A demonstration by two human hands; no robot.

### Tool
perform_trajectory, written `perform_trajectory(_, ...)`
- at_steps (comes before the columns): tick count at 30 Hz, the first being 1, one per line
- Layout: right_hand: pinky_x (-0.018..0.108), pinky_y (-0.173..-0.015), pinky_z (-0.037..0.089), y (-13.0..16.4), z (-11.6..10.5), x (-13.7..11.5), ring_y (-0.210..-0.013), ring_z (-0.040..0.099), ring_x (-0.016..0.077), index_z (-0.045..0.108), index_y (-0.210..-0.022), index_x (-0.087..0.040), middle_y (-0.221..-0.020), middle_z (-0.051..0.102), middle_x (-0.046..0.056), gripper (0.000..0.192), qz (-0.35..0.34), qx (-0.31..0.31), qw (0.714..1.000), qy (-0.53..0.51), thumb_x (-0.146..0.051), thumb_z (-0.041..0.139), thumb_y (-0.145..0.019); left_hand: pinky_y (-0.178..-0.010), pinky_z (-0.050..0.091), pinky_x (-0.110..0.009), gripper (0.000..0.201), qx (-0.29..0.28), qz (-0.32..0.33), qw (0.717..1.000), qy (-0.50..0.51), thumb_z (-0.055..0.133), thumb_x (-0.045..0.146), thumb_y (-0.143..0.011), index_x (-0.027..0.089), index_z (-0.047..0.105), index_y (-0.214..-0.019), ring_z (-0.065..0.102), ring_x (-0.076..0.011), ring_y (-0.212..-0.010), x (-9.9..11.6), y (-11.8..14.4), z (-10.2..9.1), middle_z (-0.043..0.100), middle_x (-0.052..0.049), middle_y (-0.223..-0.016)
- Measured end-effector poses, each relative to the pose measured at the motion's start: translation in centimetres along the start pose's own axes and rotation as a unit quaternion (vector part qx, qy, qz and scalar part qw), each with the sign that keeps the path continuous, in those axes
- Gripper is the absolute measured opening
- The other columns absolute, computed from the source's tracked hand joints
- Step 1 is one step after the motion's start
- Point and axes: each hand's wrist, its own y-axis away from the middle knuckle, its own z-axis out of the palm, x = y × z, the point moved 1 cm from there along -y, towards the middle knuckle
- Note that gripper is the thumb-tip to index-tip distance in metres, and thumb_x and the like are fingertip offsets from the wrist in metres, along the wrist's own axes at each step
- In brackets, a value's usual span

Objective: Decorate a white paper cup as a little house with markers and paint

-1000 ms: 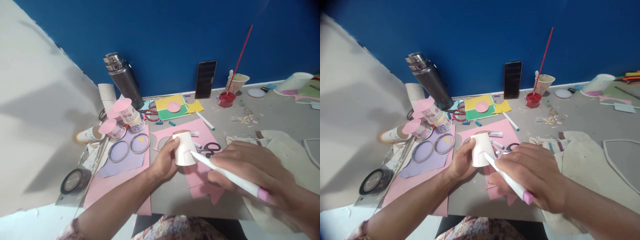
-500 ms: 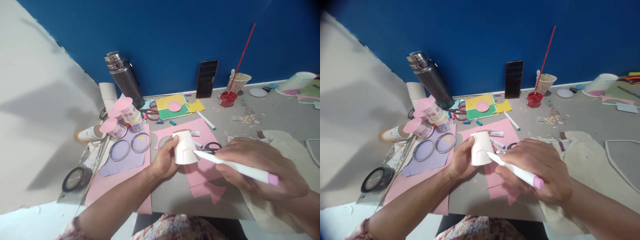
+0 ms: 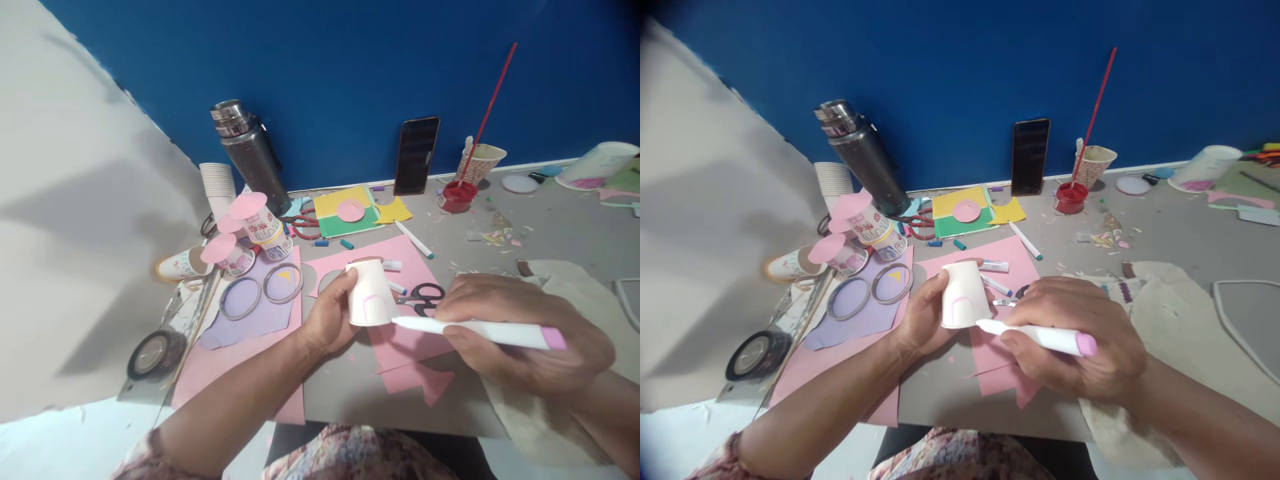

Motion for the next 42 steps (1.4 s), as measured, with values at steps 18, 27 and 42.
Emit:
perform_trajectory(18, 0.036, -0.064, 0.064, -0.22, 0.1, 0.15, -0.066, 0.077, 0.0209, 0.069, -0.104, -0.024, -0.078, 0.081, 0.002, 0.012, -0.002, 0.009, 1.0, -0.007, -0.014, 0.065, -0.097, -0.076, 0.06, -0.04, 0.071, -0.046, 0.015, 0.998, -0.029, 0.084, 0.056, -0.077, 0.012, 0.063, -0.129, 0.078, -0.0347, -0.093, -0.35, 0.05, 0.19, 0.081, -0.016, -0.098)
perform_trajectory(27, 0.032, -0.066, 0.061, -0.14, -0.4, 0.54, -0.069, 0.074, 0.0181, 0.071, -0.099, -0.021, -0.079, 0.079, 0.004, 0.006, 0.028, -0.006, 0.999, -0.026, -0.017, 0.066, -0.099, -0.071, 0.058, -0.036, 0.067, -0.032, 0.024, 0.999, -0.035, 0.081, 0.055, -0.08, 0.009, 0.067, -0.127, 0.076, -0.0293, -0.082, -0.34, 0.0, -0.02, 0.081, -0.015, -0.093)
perform_trajectory(42, 0.034, -0.065, 0.064, -0.21, -0.12, 0.41, -0.068, 0.077, 0.0206, 0.072, -0.099, -0.024, -0.076, 0.08, 0.002, 0.01, 0.014, -0.013, 1.0, -0.012, -0.017, 0.066, -0.098, -0.08, 0.06, -0.039, 0.067, -0.029, 0.032, 0.998, -0.047, 0.084, 0.054, -0.077, 0.012, 0.068, -0.126, 0.077, -0.0337, -0.095, -0.77, -0.15, 0.1, 0.08, -0.014, -0.097)
